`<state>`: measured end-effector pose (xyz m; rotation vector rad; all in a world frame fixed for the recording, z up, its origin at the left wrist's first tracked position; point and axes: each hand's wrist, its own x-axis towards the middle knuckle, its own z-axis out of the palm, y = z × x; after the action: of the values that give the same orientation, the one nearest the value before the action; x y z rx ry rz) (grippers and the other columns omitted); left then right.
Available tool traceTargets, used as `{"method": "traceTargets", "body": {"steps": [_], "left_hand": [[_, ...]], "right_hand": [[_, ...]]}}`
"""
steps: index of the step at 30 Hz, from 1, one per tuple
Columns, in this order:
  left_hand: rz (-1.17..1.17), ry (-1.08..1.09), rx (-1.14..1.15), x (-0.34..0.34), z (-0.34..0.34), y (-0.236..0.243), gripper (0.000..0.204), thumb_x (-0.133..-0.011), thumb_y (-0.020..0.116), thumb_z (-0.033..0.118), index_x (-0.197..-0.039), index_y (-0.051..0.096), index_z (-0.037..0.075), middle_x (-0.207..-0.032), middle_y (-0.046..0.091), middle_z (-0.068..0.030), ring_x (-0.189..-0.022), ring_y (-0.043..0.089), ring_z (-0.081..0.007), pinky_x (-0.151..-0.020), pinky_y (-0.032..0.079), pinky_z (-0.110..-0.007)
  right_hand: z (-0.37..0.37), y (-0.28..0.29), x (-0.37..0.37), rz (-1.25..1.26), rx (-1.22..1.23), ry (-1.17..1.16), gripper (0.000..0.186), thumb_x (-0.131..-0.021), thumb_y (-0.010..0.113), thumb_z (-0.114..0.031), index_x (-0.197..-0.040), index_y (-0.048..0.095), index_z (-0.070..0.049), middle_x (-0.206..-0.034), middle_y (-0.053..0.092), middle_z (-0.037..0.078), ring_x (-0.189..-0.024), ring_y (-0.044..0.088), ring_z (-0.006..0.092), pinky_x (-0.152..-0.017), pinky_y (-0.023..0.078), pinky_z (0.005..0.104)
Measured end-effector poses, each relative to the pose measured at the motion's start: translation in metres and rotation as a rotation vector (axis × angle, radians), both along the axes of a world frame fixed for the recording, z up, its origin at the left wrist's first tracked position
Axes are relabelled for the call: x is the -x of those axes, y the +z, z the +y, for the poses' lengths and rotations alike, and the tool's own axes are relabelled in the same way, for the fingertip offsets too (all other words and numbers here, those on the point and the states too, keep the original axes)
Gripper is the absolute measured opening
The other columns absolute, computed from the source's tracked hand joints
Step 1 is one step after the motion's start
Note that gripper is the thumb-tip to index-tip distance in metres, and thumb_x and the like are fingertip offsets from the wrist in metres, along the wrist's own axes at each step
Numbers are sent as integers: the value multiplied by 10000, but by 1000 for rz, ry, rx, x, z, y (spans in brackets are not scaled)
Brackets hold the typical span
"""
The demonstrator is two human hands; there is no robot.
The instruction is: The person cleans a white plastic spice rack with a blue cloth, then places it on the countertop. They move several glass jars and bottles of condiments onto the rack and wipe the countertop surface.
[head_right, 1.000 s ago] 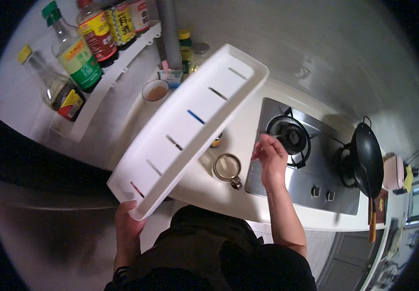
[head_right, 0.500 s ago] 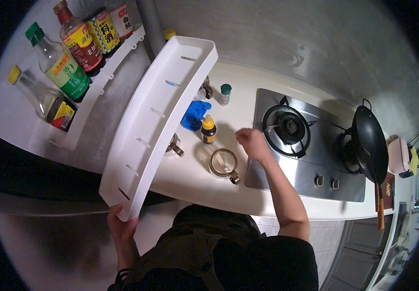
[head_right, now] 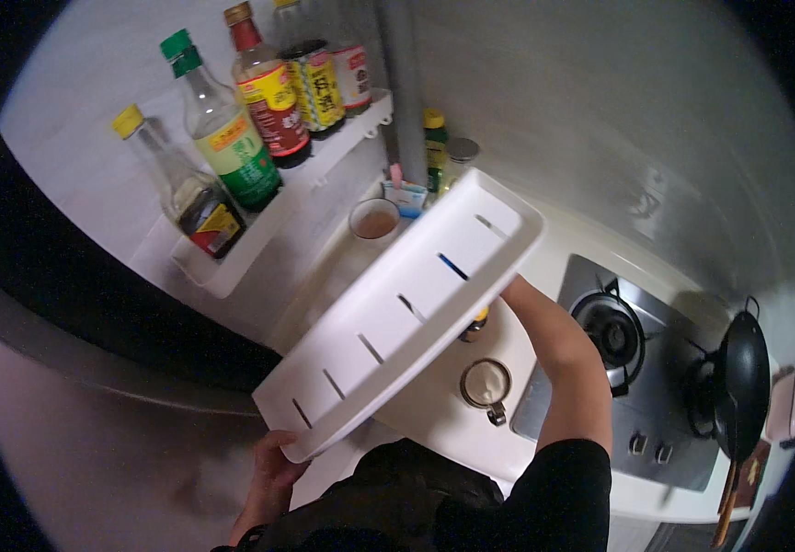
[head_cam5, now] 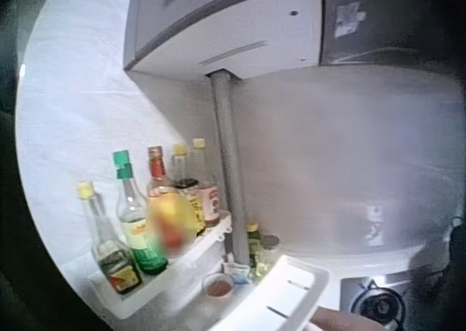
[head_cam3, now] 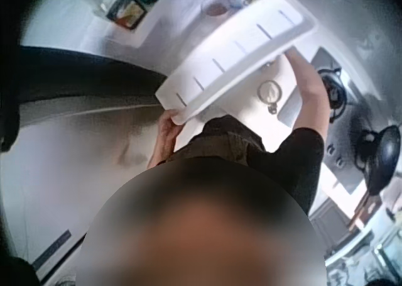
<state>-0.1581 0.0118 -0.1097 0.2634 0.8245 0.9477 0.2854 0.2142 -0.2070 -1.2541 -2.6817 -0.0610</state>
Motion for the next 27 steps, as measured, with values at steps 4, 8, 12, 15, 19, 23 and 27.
{"method": "traceTargets", "body": {"steps": [4,8,12,15,19,23,27], "left_hand": [[91,-25,77,-26,-4,54,599,-683,567,89,-1256,397,46,-1209,471,-112,-1104,487,-254,-988,380,-369],[-47,-157,86,-38,3,62,706,-694,598,77,-1320,276,43,-1253,415,-139,-1147,448,-277,-998,361,-390],[-111,-320,117,-55,14,88,693,-703,619,79,-1316,296,68,-1260,422,-131,-1171,432,-257,-1000,348,-410],[-65,-440,-185,-59,8,109,682,-707,622,78,-1312,308,84,-1250,442,-113,-1176,429,-239,-995,340,-423],[-427,-426,-5,-84,7,83,658,-712,605,61,-1307,326,94,-1228,464,-82,-1166,433,-213,-988,329,-407],[-518,-426,-6,-91,12,91,713,-696,612,47,-1327,287,109,-1243,438,-63,-1190,397,-195,-1002,300,-397],[-515,-495,48,-93,15,99,764,-694,618,42,-1350,234,116,-1276,397,-51,-1208,366,-185,-1016,278,-387]], "right_hand": [[14,2,20,-209,90,-2,431,-721,628,-141,-1142,556,-85,-1031,598,116,-899,591,269,-821,470,377],[25,15,34,-254,152,-57,422,-722,605,-150,-1136,557,-83,-964,621,123,-847,608,272,-780,483,384],[45,40,53,116,316,-233,415,-724,583,-159,-1130,557,-81,-898,643,130,-794,626,275,-739,496,392],[53,90,84,686,561,-348,392,-760,510,-79,-1151,524,-53,-710,581,69,-524,545,103,-462,455,239],[74,147,119,1243,586,-320,343,-839,546,-184,-1166,499,-95,-908,591,98,-658,604,171,-556,535,295],[113,148,138,1554,720,-356,295,-862,515,-206,-1135,504,-93,-946,592,109,-773,617,219,-656,538,354],[179,99,129,1885,931,-510,278,-871,489,-251,-1093,515,-85,-956,591,113,-833,595,255,-713,507,427]]}}
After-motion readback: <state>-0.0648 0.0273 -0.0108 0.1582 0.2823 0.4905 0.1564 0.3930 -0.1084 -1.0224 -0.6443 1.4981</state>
